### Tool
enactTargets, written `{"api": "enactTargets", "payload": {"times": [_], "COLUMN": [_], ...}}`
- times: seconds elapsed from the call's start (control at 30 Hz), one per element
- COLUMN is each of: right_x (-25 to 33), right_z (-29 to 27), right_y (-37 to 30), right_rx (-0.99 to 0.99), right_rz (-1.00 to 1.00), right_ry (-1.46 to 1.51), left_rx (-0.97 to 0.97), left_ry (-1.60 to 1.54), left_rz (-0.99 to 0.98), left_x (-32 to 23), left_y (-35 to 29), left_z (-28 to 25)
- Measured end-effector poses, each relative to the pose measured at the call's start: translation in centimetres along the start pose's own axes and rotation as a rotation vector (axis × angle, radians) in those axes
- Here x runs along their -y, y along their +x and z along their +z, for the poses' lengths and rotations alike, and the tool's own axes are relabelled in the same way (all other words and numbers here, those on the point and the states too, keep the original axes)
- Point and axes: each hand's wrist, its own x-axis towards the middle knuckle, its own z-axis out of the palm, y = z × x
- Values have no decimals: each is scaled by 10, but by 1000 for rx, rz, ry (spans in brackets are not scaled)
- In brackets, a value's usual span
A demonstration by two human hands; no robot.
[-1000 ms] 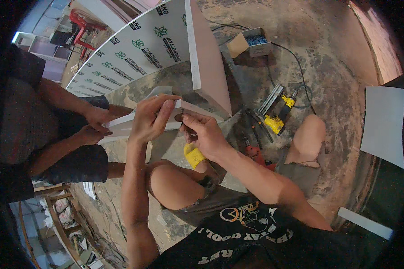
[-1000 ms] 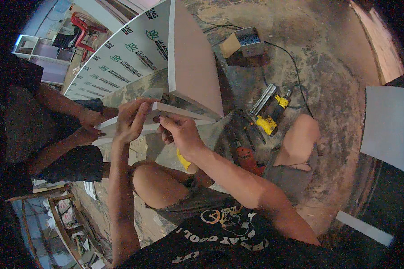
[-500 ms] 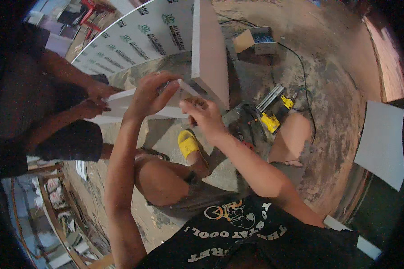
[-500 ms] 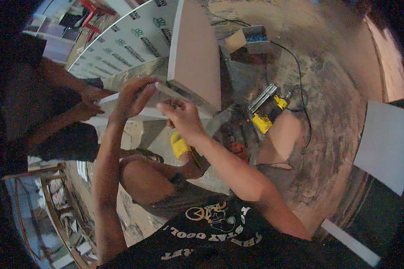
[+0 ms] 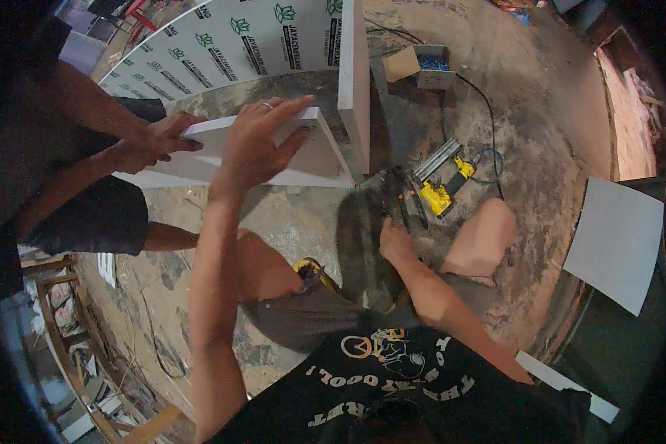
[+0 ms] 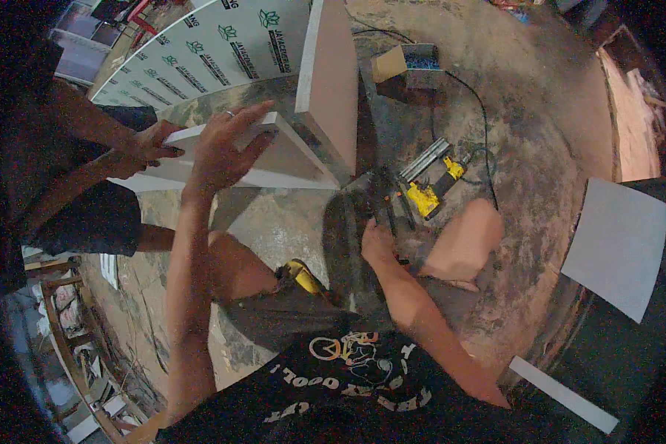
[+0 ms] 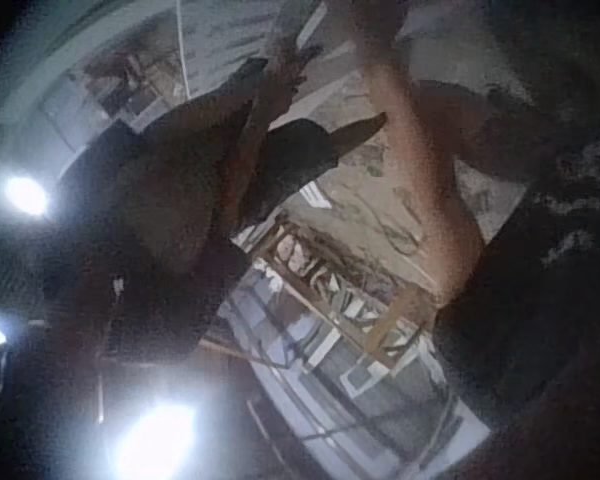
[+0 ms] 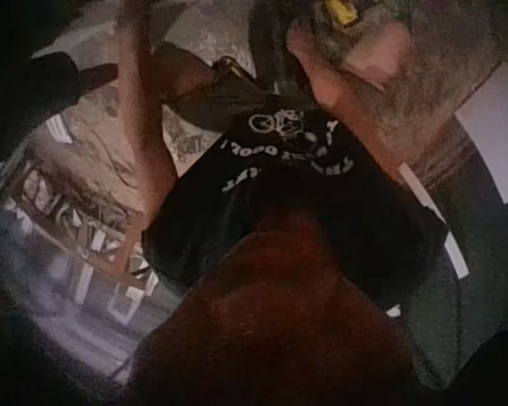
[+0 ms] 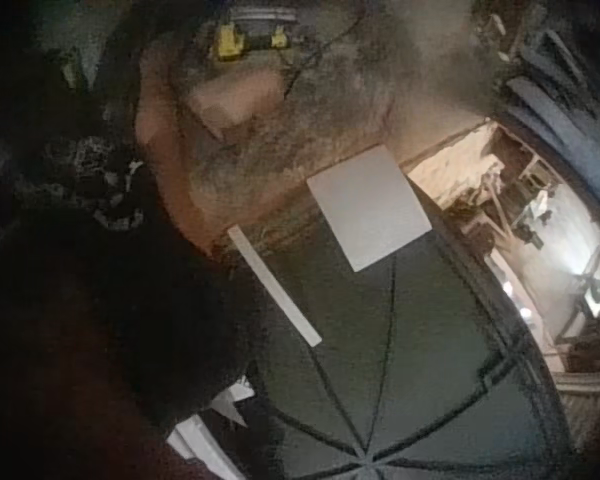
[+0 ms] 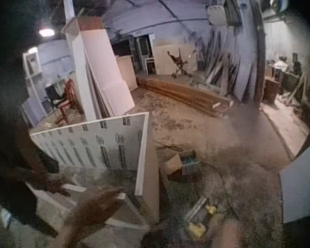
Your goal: The person assembles a white cabinet by aligning panels and using a drill to drive screws into the wood. The person uses pliers to adjust a fastener and continues drilling while an assistant holds the panels in place.
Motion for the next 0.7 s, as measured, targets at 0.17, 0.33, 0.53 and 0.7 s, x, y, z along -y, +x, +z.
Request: {"api": "enactTargets", "payload": {"times": [0.17, 0.33, 0.53, 0.7], "right_x": [-54, -102, -71, -63], "right_z": [72, 106, 105, 77], "right_y": [8, -9, -58, -75], "right_rx": [-300, -73, -383, -159], "right_rz": [65, 230, 144, 85], "right_ry": [-1, 153, -415, -139], "left_rx": [-70, 67, 178, 227], "left_ry": [64, -88, -123, -134], "left_rz": [83, 157, 228, 265], "left_x": [0, 12, 26, 27], "left_y": [4, 22, 24, 25], "left_z": [10, 4, 3, 5]}}
